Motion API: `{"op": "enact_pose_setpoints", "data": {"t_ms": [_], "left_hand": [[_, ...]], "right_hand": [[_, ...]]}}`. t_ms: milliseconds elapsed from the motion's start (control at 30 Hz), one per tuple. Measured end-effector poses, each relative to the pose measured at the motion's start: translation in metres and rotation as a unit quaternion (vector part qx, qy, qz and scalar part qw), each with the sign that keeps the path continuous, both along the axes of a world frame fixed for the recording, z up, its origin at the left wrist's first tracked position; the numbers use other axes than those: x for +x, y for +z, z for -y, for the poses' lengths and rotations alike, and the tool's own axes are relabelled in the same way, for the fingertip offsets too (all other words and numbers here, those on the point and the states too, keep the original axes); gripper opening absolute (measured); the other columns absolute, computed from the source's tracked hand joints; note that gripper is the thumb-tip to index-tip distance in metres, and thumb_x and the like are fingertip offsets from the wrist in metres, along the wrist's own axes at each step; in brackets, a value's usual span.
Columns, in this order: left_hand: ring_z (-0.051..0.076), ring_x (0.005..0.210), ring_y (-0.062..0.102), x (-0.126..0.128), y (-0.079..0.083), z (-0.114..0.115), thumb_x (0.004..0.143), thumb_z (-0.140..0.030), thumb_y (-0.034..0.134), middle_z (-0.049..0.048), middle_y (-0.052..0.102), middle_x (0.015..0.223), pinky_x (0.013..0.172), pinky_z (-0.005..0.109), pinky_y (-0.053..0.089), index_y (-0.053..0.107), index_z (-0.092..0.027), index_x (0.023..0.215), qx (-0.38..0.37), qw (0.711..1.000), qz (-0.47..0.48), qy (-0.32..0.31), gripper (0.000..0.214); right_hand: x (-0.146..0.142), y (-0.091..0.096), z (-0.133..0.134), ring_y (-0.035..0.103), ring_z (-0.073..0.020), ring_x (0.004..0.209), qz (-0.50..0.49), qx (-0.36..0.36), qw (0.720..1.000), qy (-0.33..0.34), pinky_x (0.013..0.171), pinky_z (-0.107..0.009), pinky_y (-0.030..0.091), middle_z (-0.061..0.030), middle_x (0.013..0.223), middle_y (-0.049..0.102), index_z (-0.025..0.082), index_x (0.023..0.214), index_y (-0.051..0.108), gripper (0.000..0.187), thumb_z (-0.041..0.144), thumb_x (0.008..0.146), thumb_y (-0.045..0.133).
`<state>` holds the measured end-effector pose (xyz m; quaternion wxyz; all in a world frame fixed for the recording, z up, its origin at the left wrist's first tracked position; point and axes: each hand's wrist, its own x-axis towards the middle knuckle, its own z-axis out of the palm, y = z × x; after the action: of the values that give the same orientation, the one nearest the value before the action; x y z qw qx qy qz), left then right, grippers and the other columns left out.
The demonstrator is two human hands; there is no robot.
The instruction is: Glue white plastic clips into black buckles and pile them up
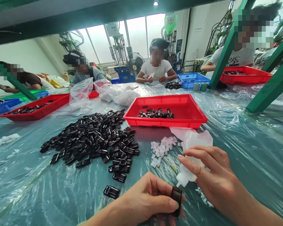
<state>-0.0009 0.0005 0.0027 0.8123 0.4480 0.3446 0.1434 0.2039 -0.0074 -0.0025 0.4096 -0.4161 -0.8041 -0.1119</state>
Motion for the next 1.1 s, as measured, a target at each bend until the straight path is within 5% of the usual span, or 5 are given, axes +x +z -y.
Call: {"op": "enact_pose_setpoints", "data": {"t_ms": [367, 1100], "left_hand": [[0.006, 0.045, 0.054, -0.0005, -0.0007, -0.0014, 0.068, -0.033, 0.071, 0.0073, 0.066, 0.073, 0.041, 0.012, 0.043, 0.071, -0.011, 0.088, -0.006, 1.000, 0.006, -0.010, 0.030], [0.006, 0.043, 0.052, -0.0012, -0.0021, -0.0024, 0.070, -0.030, 0.070, 0.0070, 0.063, 0.070, 0.035, 0.013, 0.037, 0.070, -0.007, 0.082, -0.007, 0.999, 0.026, -0.029, 0.026]], "right_hand": [[-0.0002, 0.0036, 0.0081, 0.055, -0.0210, 0.104, 0.044, 0.021, 0.999, 0.013, 0.093, -0.043, 0.028, -0.0063, 0.101, 0.067, 0.023, 0.103, 0.062, 0.035, 0.003, 0.088, 0.038], [0.0037, 0.0016, 0.0030, 0.055, -0.0226, 0.100, 0.027, 0.024, 0.997, 0.064, 0.088, -0.043, 0.033, -0.0071, 0.098, 0.066, 0.020, 0.099, 0.064, 0.028, 0.007, 0.090, 0.041]]}}
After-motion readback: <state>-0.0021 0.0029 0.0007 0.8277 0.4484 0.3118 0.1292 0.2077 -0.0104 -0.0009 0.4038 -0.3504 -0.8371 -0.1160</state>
